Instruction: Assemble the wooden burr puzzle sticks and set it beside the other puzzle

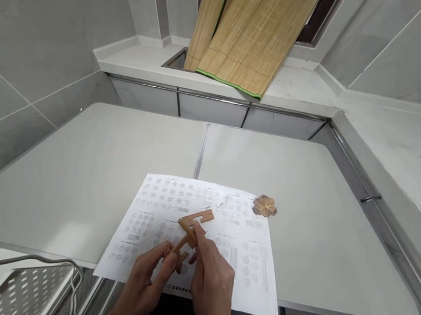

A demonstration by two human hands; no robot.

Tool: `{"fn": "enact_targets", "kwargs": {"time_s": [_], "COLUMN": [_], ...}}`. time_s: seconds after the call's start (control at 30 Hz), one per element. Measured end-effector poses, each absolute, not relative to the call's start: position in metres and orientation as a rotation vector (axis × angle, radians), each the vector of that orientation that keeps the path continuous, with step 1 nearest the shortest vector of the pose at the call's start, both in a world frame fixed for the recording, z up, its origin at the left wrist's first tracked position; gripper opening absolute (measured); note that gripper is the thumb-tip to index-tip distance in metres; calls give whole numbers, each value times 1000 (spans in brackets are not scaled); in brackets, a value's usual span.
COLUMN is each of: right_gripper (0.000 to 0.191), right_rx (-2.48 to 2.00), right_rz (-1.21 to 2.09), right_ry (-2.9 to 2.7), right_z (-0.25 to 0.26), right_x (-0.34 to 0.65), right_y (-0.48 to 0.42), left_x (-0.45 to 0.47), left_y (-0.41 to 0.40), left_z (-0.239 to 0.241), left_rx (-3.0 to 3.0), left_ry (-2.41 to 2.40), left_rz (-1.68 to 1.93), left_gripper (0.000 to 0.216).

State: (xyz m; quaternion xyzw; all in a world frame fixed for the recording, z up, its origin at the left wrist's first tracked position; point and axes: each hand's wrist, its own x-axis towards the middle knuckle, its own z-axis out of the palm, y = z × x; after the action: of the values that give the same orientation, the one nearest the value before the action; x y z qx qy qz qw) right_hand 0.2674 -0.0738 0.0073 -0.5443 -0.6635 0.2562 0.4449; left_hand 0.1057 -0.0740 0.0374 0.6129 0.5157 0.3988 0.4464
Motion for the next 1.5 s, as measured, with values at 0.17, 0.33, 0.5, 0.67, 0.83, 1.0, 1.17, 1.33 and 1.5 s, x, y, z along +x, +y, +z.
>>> {"fn": "enact_targets", "kwargs": {"time_s": [0.17,0.33,0.5,0.67,0.83,1.0,1.17,1.33,1.5], "right_gripper": [51,57,60,63,63,65,64,58,54], "right_rx": [-1265,-1162,-1123,-1096,-1113,-1091,-1110,-1114,-1156], "right_rz": [787,785,843,879,887,796,704,798,854], "right_ry": [-1710,-1817,-1832,-1847,-1861,-1917,-1949,-1874,-1813], "right_z": [6,6,8,14,12,8,8,5,4], "right_x": [276,276,277,282,282,282,282,278,273], "right_y": [-71,-72,-73,-73,-74,-74,-74,-79,-83], "left_x": [104,106,105,102,102,103,104,104,105], "left_y": [-74,-70,-69,-68,-68,-66,-66,-66,-66], "left_z": [36,36,34,31,33,36,39,43,40], "left_rx": [1496,1437,1481,1496,1468,1451,1423,1306,1269], "left_ry": [1240,1213,1211,1155,1149,1172,1218,1246,1272], "left_rz": [862,741,728,697,702,696,674,616,630], "left_gripper": [41,40,36,39,38,36,35,43,44]}}
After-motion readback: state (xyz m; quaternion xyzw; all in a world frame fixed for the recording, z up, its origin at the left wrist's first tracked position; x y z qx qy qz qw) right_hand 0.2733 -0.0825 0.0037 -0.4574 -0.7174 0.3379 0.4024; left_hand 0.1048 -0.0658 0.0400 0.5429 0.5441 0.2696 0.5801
